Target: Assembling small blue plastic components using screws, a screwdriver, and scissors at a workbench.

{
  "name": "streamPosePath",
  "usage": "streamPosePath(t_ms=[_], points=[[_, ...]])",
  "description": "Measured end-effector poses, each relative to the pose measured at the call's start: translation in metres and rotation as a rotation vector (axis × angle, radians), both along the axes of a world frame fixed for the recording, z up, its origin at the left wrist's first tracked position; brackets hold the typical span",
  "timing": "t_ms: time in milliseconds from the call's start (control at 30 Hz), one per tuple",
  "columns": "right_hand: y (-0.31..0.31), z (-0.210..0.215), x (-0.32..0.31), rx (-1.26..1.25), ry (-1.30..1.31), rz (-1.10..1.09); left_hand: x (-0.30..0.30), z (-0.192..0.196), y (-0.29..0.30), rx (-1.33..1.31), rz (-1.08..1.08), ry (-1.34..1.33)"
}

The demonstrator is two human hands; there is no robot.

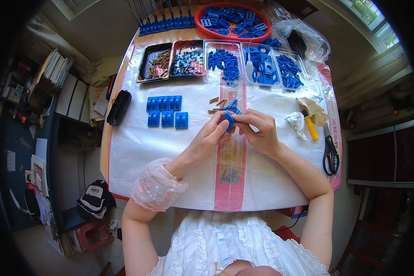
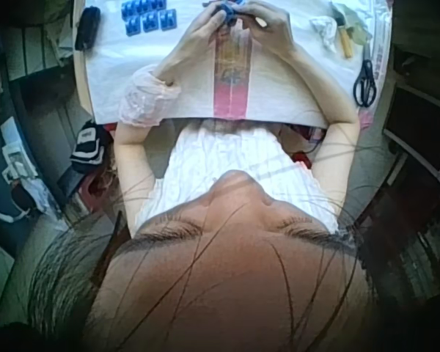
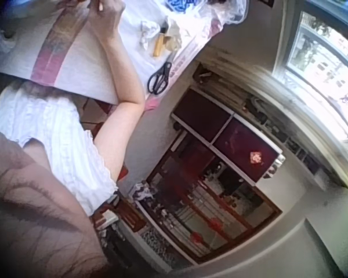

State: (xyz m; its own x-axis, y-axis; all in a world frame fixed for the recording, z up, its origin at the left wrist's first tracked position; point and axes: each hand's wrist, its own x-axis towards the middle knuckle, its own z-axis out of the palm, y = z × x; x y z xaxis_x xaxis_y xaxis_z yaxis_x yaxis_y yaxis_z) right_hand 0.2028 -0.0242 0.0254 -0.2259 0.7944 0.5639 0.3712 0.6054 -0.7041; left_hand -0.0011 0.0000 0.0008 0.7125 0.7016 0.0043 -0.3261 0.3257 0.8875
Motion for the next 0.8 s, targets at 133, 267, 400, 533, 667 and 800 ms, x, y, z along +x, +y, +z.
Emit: streamPosePath(t_ms=[133, 267, 400, 533, 667, 800], points=[[0.000, 0.003, 0.001, -0.023, -0.009, -0.007, 0.004, 0.008, -0.003, 0.004, 0.041, 0.022], [0.000, 0.003, 0.001, -0.037, -0.004, 0.000, 0.004, 0.007, -0.004, 0.075, 0.096, 0.076], [0.000, 0.001, 0.001, -0.117, 0.045, -0.042, -0.001, -0.001, -0.001, 0.038, 0.096, 0.087], [0.004, 0.002, 0.004, -0.186, 0.105, -0.054, 0.003, 0.003, 0.003, -0.052, 0.168, -0.050], [0.005, 0.008, 0.006, -0.199, 0.167, -0.041, 0.001, 0.001, 0.009, -0.141, 0.197, -0.139], [0.007, 0.023, 0.010, -0.189, 0.099, -0.138, 0.000, 0.014, 0.011, -0.158, 0.274, -0.191]])
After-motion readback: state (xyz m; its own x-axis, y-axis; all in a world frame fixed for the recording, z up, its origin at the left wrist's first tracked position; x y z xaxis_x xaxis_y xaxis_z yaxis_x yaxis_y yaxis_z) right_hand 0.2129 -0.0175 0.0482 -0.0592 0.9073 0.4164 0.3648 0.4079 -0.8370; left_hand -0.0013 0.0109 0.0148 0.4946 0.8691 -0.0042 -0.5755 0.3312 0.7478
